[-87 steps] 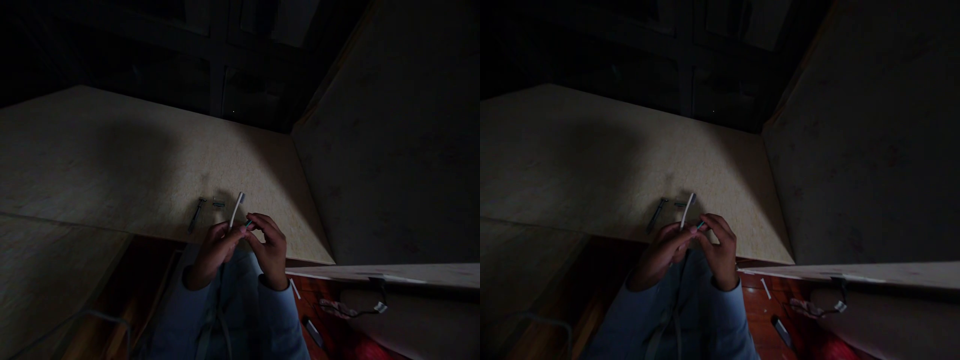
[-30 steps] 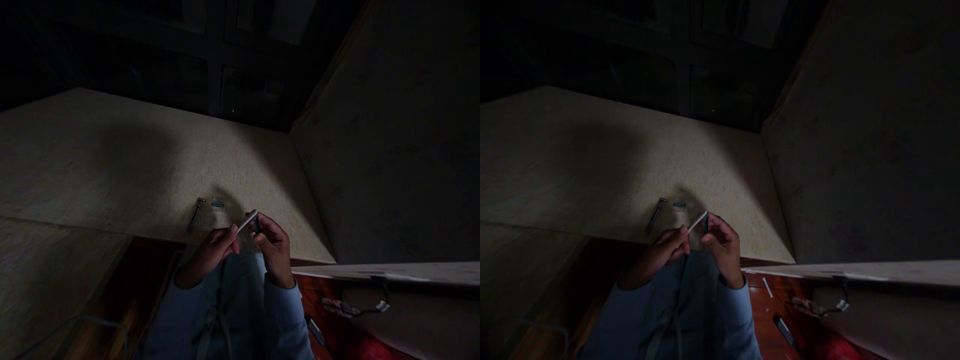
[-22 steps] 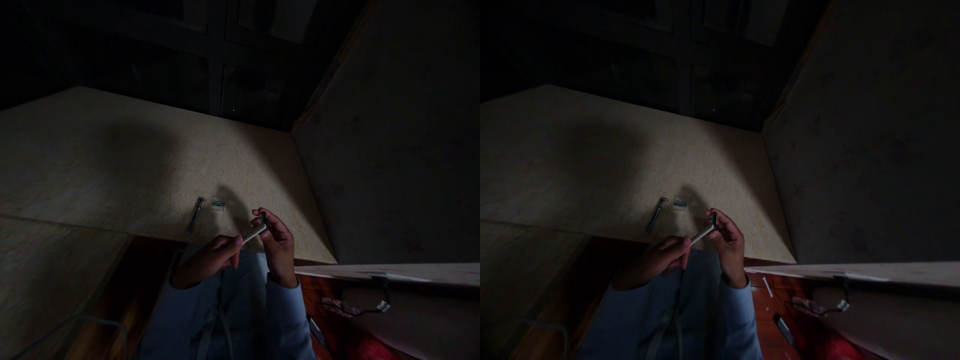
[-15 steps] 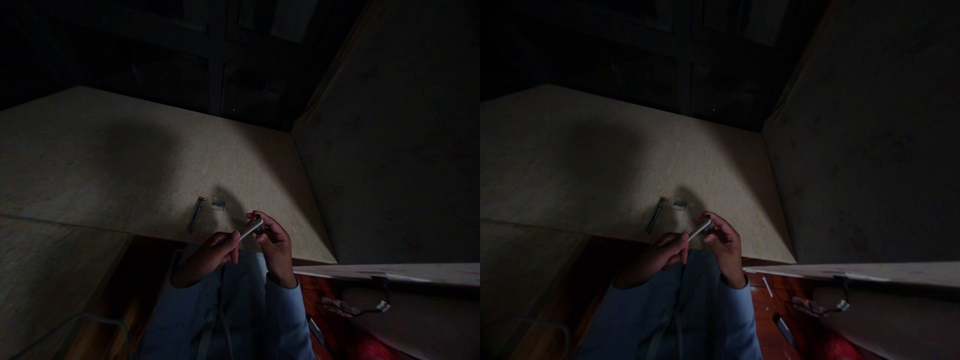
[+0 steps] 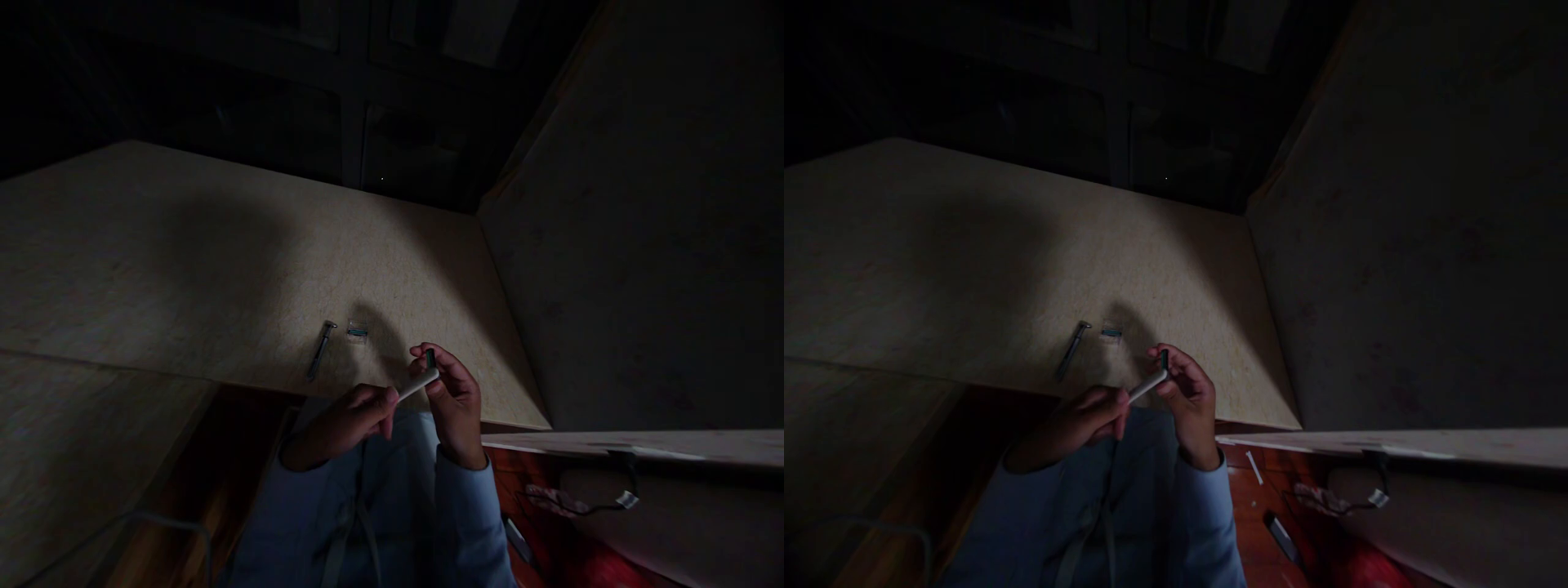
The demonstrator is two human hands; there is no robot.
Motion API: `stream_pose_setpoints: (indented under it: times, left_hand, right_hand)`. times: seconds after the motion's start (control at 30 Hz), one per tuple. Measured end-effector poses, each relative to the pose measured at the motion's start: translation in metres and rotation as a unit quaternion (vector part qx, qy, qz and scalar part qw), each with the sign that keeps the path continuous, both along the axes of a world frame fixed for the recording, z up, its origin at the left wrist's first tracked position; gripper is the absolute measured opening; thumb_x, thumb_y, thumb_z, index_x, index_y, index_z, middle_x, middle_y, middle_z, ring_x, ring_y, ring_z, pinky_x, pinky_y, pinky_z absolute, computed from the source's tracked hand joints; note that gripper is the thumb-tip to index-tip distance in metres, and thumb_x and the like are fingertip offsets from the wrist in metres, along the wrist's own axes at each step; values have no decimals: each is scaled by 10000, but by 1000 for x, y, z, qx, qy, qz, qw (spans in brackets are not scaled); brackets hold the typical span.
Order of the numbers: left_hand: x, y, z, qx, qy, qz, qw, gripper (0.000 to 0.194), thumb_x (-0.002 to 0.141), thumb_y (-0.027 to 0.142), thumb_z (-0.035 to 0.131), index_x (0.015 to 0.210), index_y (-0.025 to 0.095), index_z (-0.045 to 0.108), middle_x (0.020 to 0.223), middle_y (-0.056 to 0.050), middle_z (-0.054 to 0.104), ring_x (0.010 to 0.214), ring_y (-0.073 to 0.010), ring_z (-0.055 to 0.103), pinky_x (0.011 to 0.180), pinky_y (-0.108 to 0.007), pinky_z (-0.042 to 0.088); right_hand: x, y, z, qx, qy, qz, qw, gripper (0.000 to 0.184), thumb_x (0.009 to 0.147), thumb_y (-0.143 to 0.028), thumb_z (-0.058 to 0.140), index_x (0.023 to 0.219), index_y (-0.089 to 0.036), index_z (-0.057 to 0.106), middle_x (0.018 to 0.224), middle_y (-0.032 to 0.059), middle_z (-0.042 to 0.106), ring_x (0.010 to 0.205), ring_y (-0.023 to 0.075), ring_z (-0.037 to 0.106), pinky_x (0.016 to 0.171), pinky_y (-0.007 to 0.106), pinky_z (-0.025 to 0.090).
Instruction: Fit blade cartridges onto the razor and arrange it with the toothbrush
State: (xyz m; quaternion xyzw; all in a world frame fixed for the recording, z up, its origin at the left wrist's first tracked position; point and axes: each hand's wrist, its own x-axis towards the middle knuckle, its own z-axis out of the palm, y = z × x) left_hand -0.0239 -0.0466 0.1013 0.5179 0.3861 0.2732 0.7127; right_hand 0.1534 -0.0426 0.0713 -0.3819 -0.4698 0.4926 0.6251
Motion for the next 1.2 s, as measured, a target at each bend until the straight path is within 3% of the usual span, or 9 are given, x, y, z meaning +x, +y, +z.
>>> stream_pose_setpoints:
  times: [0.07, 0.27, 0.43, 0.6, 0.73, 0.93, 1.2]
  left_hand:
    - [0, 1, -1, 0, 0, 11, 1000, 667, 792, 799, 531, 548, 182, 598, 541, 19, 412, 499, -116, 357, 470, -251, 249]
    - [8, 4, -10, 24, 28, 138, 990, 634, 819, 758, 525, 548, 190, 595, 514, 18, 413, 488, -124, 362, 476, -261, 244]
    - [11, 4, -12, 45, 52, 175, 982, 613, 844, 732, 514, 577, 187, 599, 552, 10, 466, 519, -126, 403, 505, -254, 303]
    - [10, 8, -13, 27, 37, 162, 986, 666, 790, 812, 506, 596, 179, 579, 485, 52, 363, 450, -96, 317, 450, -239, 227]
    - [5, 11, -15, -20, -15, 158, 987, 694, 766, 845, 500, 634, 169, 575, 460, 84, 290, 397, -63, 227, 418, -226, 152]
    - [7, 11, -17, -37, -40, 148, 987, 622, 772, 773, 581, 854, 159, 622, 532, 86, 360, 416, -55, 239, 412, -209, 161]
    - [16, 10, -24, -11, -9, 101, 995, 585, 827, 728, 541, 876, 152, 627, 600, 41, 473, 467, -74, 331, 439, -219, 213]
  right_hand:
    - [0, 0, 0, 3, -4, -1, 1000, 435, 805, -473, 791, 1188, -279, 720, 1164, 95, 753, 977, 226, 715, 873, 389, 570]
    - [1, -1, -2, -14, -20, 3, 1000, 498, 745, -504, 835, 1170, -264, 740, 1039, 58, 779, 869, 198, 701, 820, 350, 559]
    - [1, 0, -6, -14, 4, 6, 1000, 467, 744, -473, 846, 1168, -306, 746, 1008, 25, 785, 875, 192, 711, 825, 342, 552]
    - [0, 1, -5, -24, 25, -10, 999, 442, 763, -467, 829, 1159, -289, 748, 1104, 52, 771, 904, 201, 701, 900, 385, 542]
    - [0, 2, -1, -33, 42, -15, 998, 422, 782, -413, 814, 1169, -262, 740, 1155, 77, 757, 914, 199, 691, 871, 369, 542]
    - [-3, 5, 1, -64, 27, -31, 997, 369, 741, -299, 834, 1097, -258, 746, 1107, 50, 769, 935, 190, 694, 848, 333, 545]
    - [0, 13, -8, -99, 41, -105, 989, 475, 706, -251, 837, 1164, -248, 710, 992, 23, 766, 895, 159, 684, 886, 338, 541]
